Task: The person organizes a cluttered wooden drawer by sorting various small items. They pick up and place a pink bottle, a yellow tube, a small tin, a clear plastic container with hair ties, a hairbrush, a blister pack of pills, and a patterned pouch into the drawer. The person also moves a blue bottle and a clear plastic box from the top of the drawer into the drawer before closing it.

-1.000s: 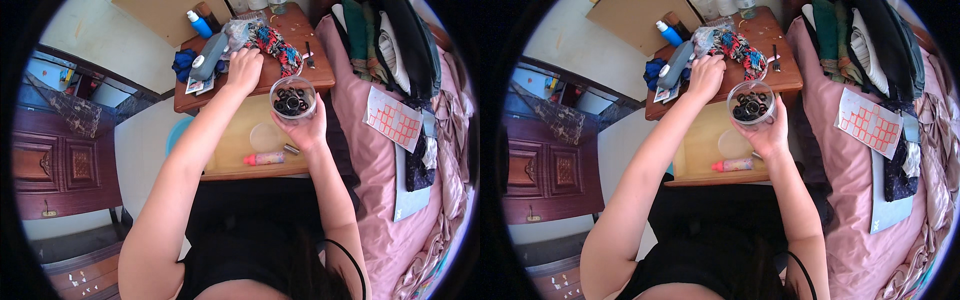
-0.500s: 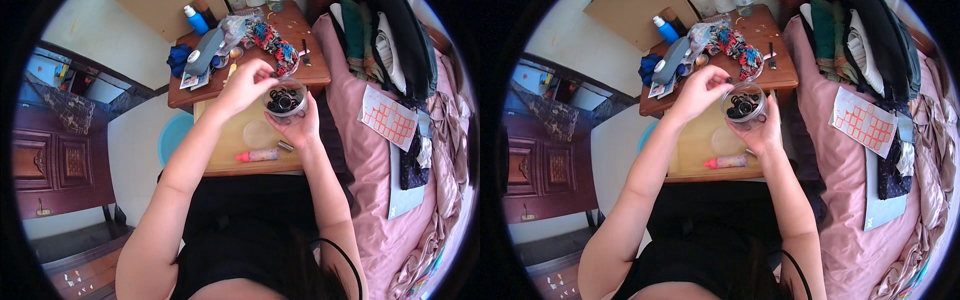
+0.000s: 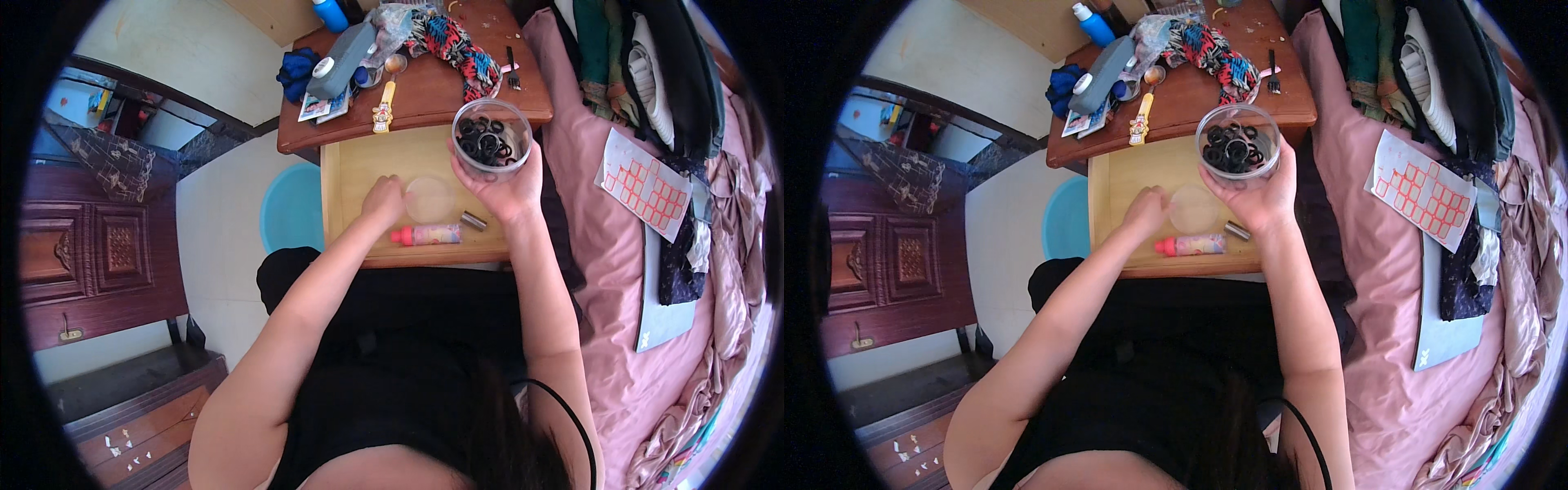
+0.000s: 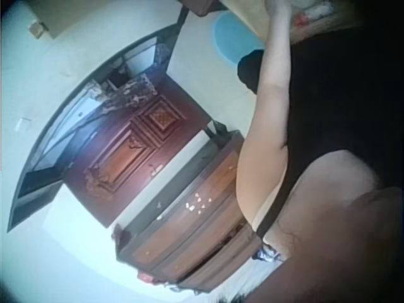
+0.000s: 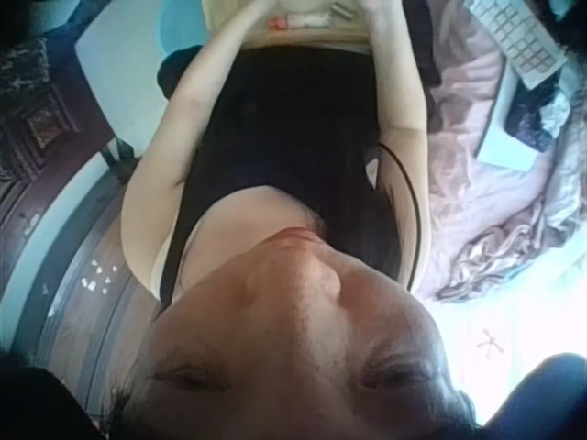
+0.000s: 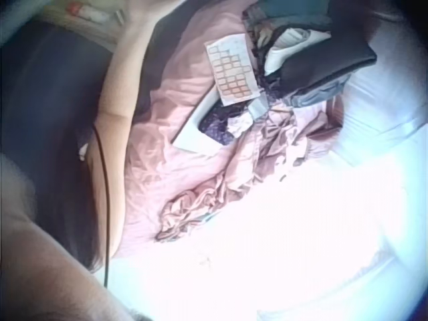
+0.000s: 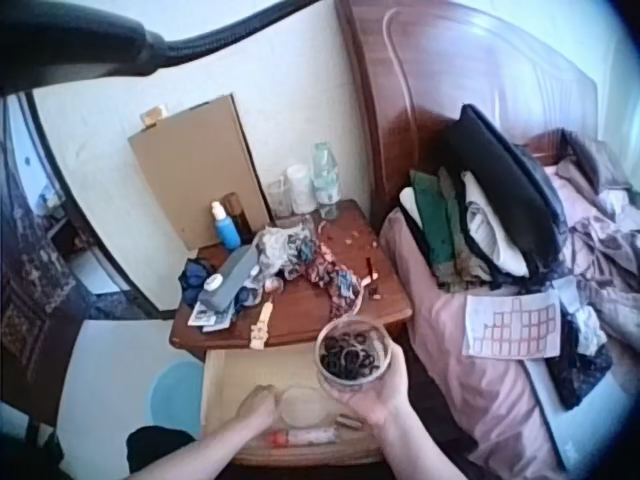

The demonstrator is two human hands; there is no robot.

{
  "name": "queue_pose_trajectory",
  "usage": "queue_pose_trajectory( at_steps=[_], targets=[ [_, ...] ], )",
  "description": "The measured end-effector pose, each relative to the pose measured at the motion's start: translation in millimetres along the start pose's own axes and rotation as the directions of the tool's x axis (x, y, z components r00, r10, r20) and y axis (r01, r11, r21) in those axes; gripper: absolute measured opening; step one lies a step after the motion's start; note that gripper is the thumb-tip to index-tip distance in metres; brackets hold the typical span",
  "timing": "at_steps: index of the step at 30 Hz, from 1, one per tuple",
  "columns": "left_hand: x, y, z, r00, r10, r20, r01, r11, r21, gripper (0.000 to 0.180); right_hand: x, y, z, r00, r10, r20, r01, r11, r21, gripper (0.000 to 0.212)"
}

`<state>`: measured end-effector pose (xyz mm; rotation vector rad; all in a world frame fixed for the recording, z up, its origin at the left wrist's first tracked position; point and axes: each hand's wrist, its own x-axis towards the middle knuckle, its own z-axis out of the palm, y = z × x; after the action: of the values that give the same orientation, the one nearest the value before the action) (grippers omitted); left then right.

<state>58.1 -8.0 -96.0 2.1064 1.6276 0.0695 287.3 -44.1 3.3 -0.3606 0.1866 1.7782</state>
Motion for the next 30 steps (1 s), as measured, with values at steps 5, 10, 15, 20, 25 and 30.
queue_pose_trajectory(
  at_steps=[5, 10, 15, 20, 25, 30],
  targets=[
    [7, -13, 9, 0.996, -0.058, 0.068, 0.052, 0.995, 0.089, 0.024, 0, 8, 4, 0.997, 0.004, -0.074, -0.008, 0.998, -0.057, 0.060],
    [-9, 15, -34, 0.991, -0.020, -0.134, -0.003, 0.986, -0.169, 0.016, 0, 9, 2, 0.991, -0.025, -0.133, 0.015, 0.997, -0.074, 0.062],
    [-32, 51, -83, 0.918, 0.008, -0.395, -0.187, 0.890, -0.416, 0.013, -4, 16, 9, 0.980, -0.024, -0.196, -0.005, 0.989, -0.146, 0.058],
    [-52, 87, -106, 0.718, 0.238, -0.654, -0.518, 0.810, -0.274, 0.027, -4, 23, 10, 0.987, 0.026, -0.160, -0.052, 0.986, -0.161, 0.056],
    [-58, 102, -110, 0.513, 0.550, -0.659, -0.704, 0.709, 0.043, 0.038, -3, 23, 7, 0.993, 0.055, -0.101, -0.072, 0.982, -0.175, 0.058],
    [-55, 93, -99, 0.516, 0.452, -0.728, -0.645, 0.764, 0.017, 0.031, -3, 25, 8, 0.990, 0.059, -0.128, -0.080, 0.982, -0.169, 0.060]
  ],
)
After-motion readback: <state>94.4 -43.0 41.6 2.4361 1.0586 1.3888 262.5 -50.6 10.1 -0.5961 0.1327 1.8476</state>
